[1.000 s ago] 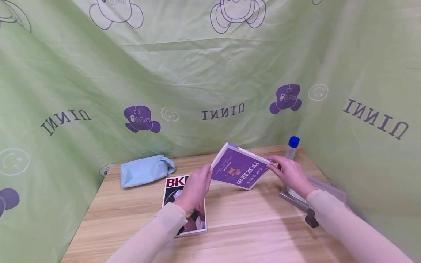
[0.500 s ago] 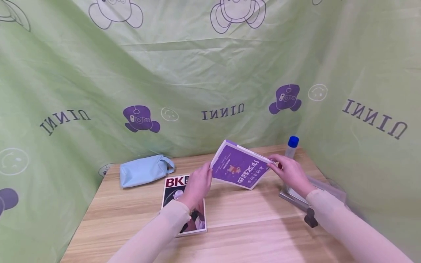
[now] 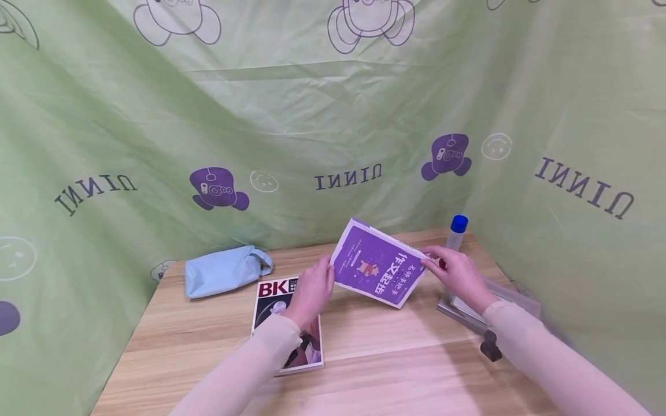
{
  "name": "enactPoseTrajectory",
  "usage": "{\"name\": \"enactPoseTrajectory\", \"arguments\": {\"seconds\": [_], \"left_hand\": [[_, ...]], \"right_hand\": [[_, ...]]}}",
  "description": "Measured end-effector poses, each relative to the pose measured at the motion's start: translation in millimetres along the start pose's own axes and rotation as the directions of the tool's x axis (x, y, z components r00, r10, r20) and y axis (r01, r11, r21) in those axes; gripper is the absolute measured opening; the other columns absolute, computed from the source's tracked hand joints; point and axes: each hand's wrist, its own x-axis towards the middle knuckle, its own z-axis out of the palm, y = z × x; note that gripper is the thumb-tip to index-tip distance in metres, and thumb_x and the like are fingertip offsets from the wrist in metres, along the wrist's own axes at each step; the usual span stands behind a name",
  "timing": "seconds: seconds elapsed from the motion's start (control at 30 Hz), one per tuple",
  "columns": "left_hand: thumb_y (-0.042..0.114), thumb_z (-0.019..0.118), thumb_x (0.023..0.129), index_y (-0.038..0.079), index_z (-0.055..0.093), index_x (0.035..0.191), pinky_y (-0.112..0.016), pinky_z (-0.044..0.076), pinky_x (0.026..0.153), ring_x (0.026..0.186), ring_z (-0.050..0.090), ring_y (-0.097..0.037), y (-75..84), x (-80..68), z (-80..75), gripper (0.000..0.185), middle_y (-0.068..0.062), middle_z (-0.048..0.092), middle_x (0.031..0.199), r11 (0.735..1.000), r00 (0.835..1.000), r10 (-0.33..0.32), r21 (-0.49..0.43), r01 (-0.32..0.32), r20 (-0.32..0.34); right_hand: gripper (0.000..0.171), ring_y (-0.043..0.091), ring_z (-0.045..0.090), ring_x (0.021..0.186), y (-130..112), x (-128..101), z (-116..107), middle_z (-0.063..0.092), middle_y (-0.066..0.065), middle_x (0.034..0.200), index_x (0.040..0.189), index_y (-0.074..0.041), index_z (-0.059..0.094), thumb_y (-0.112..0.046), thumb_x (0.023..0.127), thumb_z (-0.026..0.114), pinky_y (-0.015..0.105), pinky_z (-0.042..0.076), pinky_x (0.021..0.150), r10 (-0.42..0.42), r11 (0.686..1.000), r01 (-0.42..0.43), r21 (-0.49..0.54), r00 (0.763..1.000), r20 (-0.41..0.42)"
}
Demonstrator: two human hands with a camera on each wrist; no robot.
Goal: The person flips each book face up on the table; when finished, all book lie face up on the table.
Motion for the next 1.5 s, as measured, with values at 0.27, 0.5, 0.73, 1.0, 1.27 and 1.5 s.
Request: {"name": "enactPoseTrajectory", "arguments": {"seconds": [0.27, 0.5, 0.73, 1.0, 1.27, 1.5], "left_hand": [[0.015, 0.056, 0.107, 0.003, 0.063, 0.130, -0.046, 0.061, 0.078, 0.089, 0.074, -0.033, 0.7, 3.0, 3.2, 0.027, -0.016, 0.075, 0.103, 1.000, 1.000, -0.020, 0.004, 0.020, -0.010], [0.016, 0.056, 0.107, 0.004, 0.063, 0.128, -0.047, 0.060, 0.077, 0.086, 0.073, -0.033, -1.9, 2.9, 8.3, 0.026, -0.015, 0.075, 0.099, 0.999, 0.999, -0.041, 0.019, 0.041, 0.007], [0.016, 0.056, 0.106, 0.004, 0.066, 0.125, -0.047, 0.060, 0.076, 0.086, 0.073, -0.033, -0.5, 3.5, 12.1, 0.024, -0.015, 0.075, 0.097, 0.998, 0.998, -0.062, 0.003, 0.062, 0.023], [0.016, 0.055, 0.107, 0.003, 0.066, 0.129, -0.049, 0.059, 0.081, 0.088, 0.073, -0.033, -2.0, 5.2, 14.9, 0.028, -0.015, 0.075, 0.099, 0.994, 0.993, -0.106, -0.022, 0.107, 0.059], [0.015, 0.054, 0.107, 0.003, 0.066, 0.129, -0.047, 0.059, 0.083, 0.089, 0.072, -0.031, -6.2, 5.2, 18.9, 0.028, -0.014, 0.075, 0.099, 0.990, 0.987, -0.135, -0.031, 0.138, 0.087], [0.012, 0.055, 0.106, 0.001, 0.070, 0.117, -0.048, 0.058, 0.082, 0.085, 0.070, -0.030, -4.8, 6.5, 22.6, 0.021, -0.011, 0.072, 0.090, 0.991, 0.988, -0.126, -0.033, 0.129, 0.085]], "right_hand": [[0.031, 0.014, 0.052, 0.063, 1, -1, -2, 0.064, -0.004, 0.081, 0.127, -0.017, 0.072, -0.036, 0.103, 0.068, 0.032, 0.045, 0.055, 0.009, 1.000, -0.009, 0.005, 1.000, 0.009], [0.029, 0.015, 0.051, 0.063, 1, -3, -1, 0.063, -0.003, 0.080, 0.126, -0.018, 0.073, -0.035, 0.102, 0.070, 0.032, 0.044, 0.054, 0.022, 1.000, -0.022, 0.018, 0.999, 0.030], [0.031, 0.015, 0.051, 0.064, 6, -5, 2, 0.063, -0.004, 0.081, 0.127, -0.019, 0.072, -0.037, 0.103, 0.068, 0.031, 0.043, 0.054, 0.027, 0.999, -0.028, 0.025, 0.999, 0.037], [0.032, 0.015, 0.051, 0.064, 5, -4, 3, 0.063, -0.003, 0.083, 0.129, -0.015, 0.071, -0.032, 0.102, 0.070, 0.031, 0.043, 0.053, 0.037, 0.999, -0.038, 0.033, 0.998, 0.053], [0.033, 0.015, 0.051, 0.065, 5, -4, 5, 0.063, -0.003, 0.085, 0.130, -0.015, 0.069, -0.031, 0.102, 0.070, 0.031, 0.043, 0.053, 0.037, 0.998, -0.041, 0.047, 0.996, 0.083], [0.027, 0.014, 0.052, 0.068, 4, -1, 4, 0.059, -0.003, 0.082, 0.126, -0.009, 0.069, -0.016, 0.100, 0.071, 0.029, 0.045, 0.057, -0.018, 0.997, 0.013, 0.081, 0.998, 0.056]]}}
